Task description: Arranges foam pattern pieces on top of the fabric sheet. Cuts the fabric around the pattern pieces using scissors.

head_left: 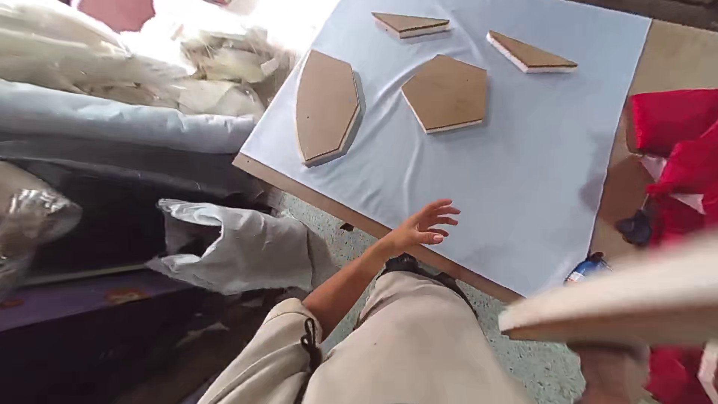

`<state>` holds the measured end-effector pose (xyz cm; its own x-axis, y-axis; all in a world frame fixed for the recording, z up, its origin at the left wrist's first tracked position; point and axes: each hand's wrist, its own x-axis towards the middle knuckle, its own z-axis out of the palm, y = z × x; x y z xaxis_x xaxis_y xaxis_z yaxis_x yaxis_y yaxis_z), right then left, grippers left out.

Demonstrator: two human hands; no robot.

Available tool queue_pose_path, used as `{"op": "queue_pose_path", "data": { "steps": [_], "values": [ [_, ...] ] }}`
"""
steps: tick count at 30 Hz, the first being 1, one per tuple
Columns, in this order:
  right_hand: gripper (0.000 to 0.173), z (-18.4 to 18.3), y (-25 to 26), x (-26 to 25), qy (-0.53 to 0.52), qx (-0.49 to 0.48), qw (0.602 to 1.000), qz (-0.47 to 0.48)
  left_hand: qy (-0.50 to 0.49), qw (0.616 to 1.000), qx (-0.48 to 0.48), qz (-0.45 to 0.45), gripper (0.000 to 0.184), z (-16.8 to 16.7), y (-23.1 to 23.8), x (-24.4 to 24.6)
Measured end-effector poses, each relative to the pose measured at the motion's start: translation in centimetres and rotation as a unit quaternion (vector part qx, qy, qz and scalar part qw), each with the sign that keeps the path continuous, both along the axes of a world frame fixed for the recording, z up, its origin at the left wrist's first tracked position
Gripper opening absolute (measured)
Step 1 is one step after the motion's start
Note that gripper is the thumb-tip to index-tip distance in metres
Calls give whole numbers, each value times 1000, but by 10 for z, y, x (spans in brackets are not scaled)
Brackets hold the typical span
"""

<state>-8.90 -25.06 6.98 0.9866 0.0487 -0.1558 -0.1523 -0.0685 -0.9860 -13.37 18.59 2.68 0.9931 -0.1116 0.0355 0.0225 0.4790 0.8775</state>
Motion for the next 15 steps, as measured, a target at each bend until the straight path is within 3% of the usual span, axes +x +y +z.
{"op": "queue_pose_path", "data": {
  "steps": [1,2,5,6,10,15],
  "values": [
    [45,-7,27,19,-53,-39,996,67,-12,999,-29,-2,109,6,5,-7],
    [46,-6,65,38,-94,-98,982,134,-3,998,-58,14,102,9,8,-18],
    [45,-20,178,85,-141,-282,913,259,147,951,-179,207,55,-6,13,-43],
    [43,-32,209,94,-131,-312,897,284,186,926,-187,269,49,-15,19,-45],
    [46,-59,304,133,-109,-320,873,351,224,881,-172,379,53,-42,73,-38],
    [54,-49,332,148,-159,-395,844,325,465,800,-74,371,59,-51,89,-69]
  ]
}}
